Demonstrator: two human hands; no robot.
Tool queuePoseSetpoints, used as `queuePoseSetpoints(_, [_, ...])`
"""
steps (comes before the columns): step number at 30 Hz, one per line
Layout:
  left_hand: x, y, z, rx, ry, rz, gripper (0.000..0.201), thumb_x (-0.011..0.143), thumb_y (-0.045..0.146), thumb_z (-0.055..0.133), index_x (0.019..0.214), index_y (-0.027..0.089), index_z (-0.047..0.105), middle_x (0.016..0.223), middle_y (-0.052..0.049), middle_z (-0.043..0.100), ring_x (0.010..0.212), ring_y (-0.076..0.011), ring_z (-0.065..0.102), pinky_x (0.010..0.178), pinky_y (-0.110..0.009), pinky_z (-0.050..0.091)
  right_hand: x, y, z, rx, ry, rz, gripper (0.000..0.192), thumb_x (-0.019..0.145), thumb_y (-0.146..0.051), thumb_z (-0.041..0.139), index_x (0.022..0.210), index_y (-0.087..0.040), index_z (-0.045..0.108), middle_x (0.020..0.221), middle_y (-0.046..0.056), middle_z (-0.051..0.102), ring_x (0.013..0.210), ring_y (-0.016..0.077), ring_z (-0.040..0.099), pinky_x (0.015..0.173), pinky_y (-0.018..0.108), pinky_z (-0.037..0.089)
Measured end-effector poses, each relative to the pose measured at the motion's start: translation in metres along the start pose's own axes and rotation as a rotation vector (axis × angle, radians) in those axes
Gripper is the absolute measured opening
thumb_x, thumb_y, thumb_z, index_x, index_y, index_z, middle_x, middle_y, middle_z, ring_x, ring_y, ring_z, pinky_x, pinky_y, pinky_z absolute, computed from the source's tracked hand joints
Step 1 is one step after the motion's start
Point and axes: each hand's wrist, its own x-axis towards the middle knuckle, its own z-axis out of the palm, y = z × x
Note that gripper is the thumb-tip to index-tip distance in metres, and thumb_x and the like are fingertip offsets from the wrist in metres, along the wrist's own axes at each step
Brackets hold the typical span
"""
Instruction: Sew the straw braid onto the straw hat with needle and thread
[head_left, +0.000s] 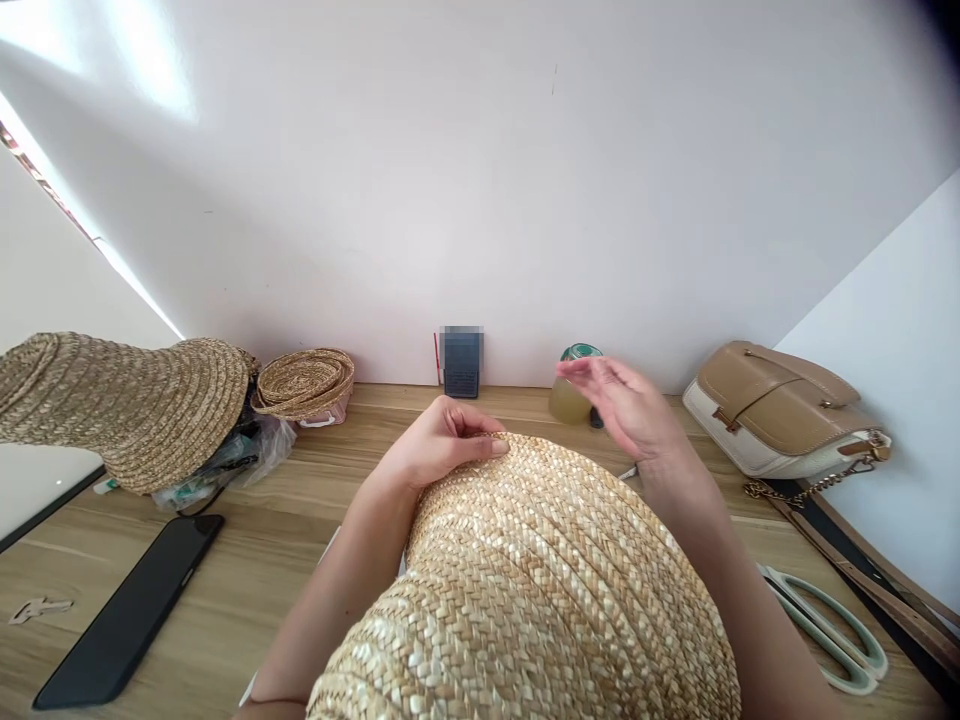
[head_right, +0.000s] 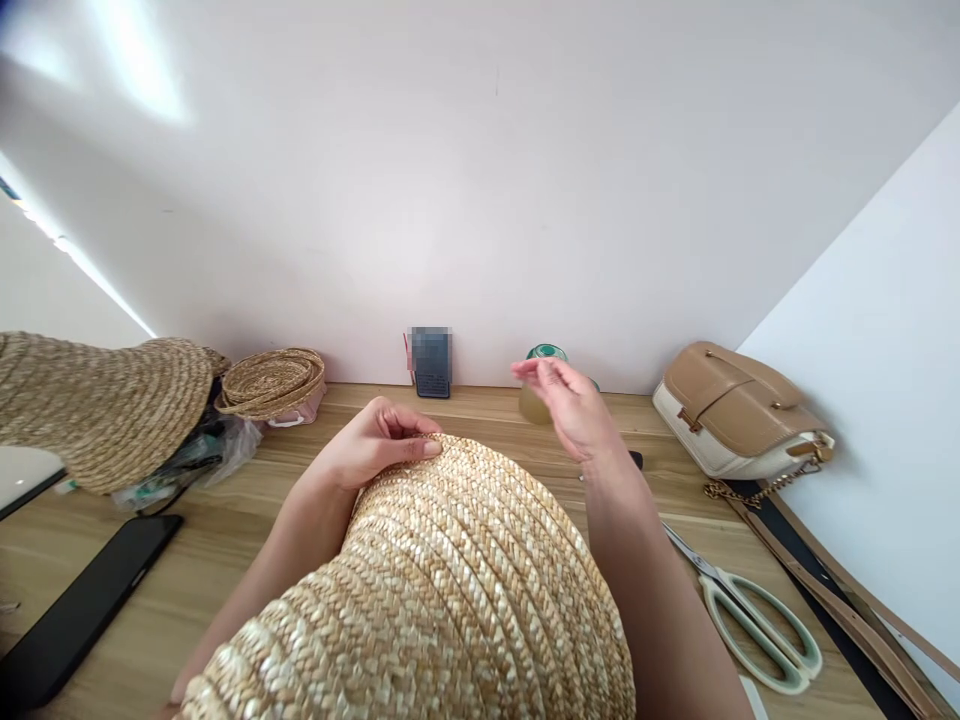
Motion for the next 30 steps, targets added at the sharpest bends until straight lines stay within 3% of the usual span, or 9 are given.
queuePoseSetpoints(3, [0.002, -0.002, 0.000, 0.008, -0.011, 0.015, 0.024, 0.069, 0.029, 0.076, 0.082, 0.009, 0.075, 0.072, -0.007, 0.070, 0.060, -0.0109, 0.058, 0.055, -0.021, 0.042, -0.009, -0.006, 0.015, 0.246, -0.451, 0.212, 0.055, 0.089, -0.064, 0.039, 0.106, -0.017, 0.063, 0.113, 0.013, 0.068, 0.110, 0.0243, 0.062, 0.102, 0.043, 0.042])
queuePoseSetpoints(5, [0.003, -0.004, -0.001, 0.013, -0.018, 0.030, 0.025, 0.069, 0.029, 0.076, 0.083, 0.009, 0.075, 0.072, -0.006, 0.070, 0.059, -0.0101, 0.057, 0.054, -0.020, 0.041, -0.014, -0.007, 0.019, 0.290, -0.672, 0.350, 0.068, 0.087, -0.071, 0.031, 0.114, -0.016, 0.062, 0.115, 0.015, 0.067, 0.110, 0.0264, 0.061, 0.100, 0.045, 0.042])
queuePoseSetpoints(7, [0.003, -0.004, -0.002, 0.010, -0.021, 0.035, 0.024, 0.069, 0.029, 0.076, 0.084, 0.010, 0.075, 0.073, -0.006, 0.070, 0.061, -0.0098, 0.057, 0.055, -0.019, 0.041, -0.016, -0.007, 0.016, 0.261, -0.791, 0.369, 0.075, 0.083, -0.076, 0.031, 0.116, -0.016, 0.062, 0.114, 0.014, 0.066, 0.107, 0.0264, 0.061, 0.093, 0.042, 0.046])
queuePoseSetpoints(10, [0.003, -0.004, -0.002, -0.001, -0.015, 0.006, 0.023, 0.068, 0.029, 0.077, 0.082, 0.010, 0.075, 0.071, -0.005, 0.070, 0.059, -0.0091, 0.056, 0.054, -0.019, 0.041, -0.014, -0.003, 0.000, 0.159, -0.859, 0.271, 0.061, 0.073, -0.068, 0.060, 0.093, -0.012, 0.069, 0.085, 0.009, 0.069, 0.076, 0.0190, 0.063, 0.067, 0.030, 0.049])
queuePoseSetpoints(12, [0.003, -0.004, -0.002, -0.003, -0.005, -0.013, 0.023, 0.067, 0.029, 0.077, 0.081, 0.010, 0.075, 0.070, -0.005, 0.070, 0.058, -0.0091, 0.056, 0.054, -0.019, 0.041, -0.012, -0.001, -0.012, 0.128, -0.810, 0.216, 0.042, 0.068, -0.052, 0.075, 0.073, -0.011, 0.067, 0.063, 0.002, 0.061, 0.056, 0.0112, 0.053, 0.053, 0.024, 0.042])
queuePoseSetpoints(14, [0.003, -0.003, -0.001, 0.007, 0.010, -0.015, 0.023, 0.067, 0.029, 0.077, 0.080, 0.010, 0.075, 0.071, -0.006, 0.070, 0.059, -0.0098, 0.057, 0.055, -0.019, 0.042, -0.012, -0.003, -0.022, 0.169, -0.703, 0.165, 0.034, 0.070, -0.043, 0.076, 0.064, -0.013, 0.062, 0.056, -0.002, 0.053, 0.050, 0.0080, 0.046, 0.049, 0.022, 0.038])
queuePoseSetpoints(19, [0.001, -0.002, -0.002, 0.042, 0.059, 0.007, 0.022, 0.068, 0.030, 0.076, 0.079, 0.010, 0.075, 0.072, -0.006, 0.071, 0.061, -0.0113, 0.060, 0.058, -0.021, 0.044, -0.025, -0.033, -0.029, 0.324, -0.417, -0.004, 0.030, 0.082, -0.041, 0.066, 0.065, -0.019, 0.056, 0.049, -0.008, 0.032, 0.044, 0.0059, 0.028, 0.048, 0.023, 0.036])
queuePoseSetpoints(24, [-0.008, 0.004, -0.007, 0.050, 0.164, 0.081, 0.020, 0.067, 0.028, 0.077, 0.079, 0.013, 0.075, 0.072, -0.004, 0.072, 0.059, -0.0103, 0.060, 0.054, -0.019, 0.043, -0.054, -0.075, -0.023, 0.206, -0.080, -0.224, 0.020, 0.087, -0.029, 0.062, 0.070, -0.019, 0.065, 0.049, -0.005, 0.037, 0.046, 0.0073, 0.035, 0.050, 0.026, 0.038])
queuePoseSetpoints(30, [-0.036, 0.016, -0.024, 0.109, 0.407, 0.301, 0.016, 0.069, 0.024, 0.077, 0.083, 0.017, 0.077, 0.076, -0.003, 0.074, 0.061, -0.0118, 0.063, 0.055, -0.019, 0.048, -0.071, -0.088, -0.040, 0.231, -0.149, -0.365, 0.042, 0.086, -0.040, 0.061, 0.053, -0.017, 0.047, 0.049, -0.005, 0.030, 0.046, 0.0087, 0.032, 0.048, 0.028, 0.037])
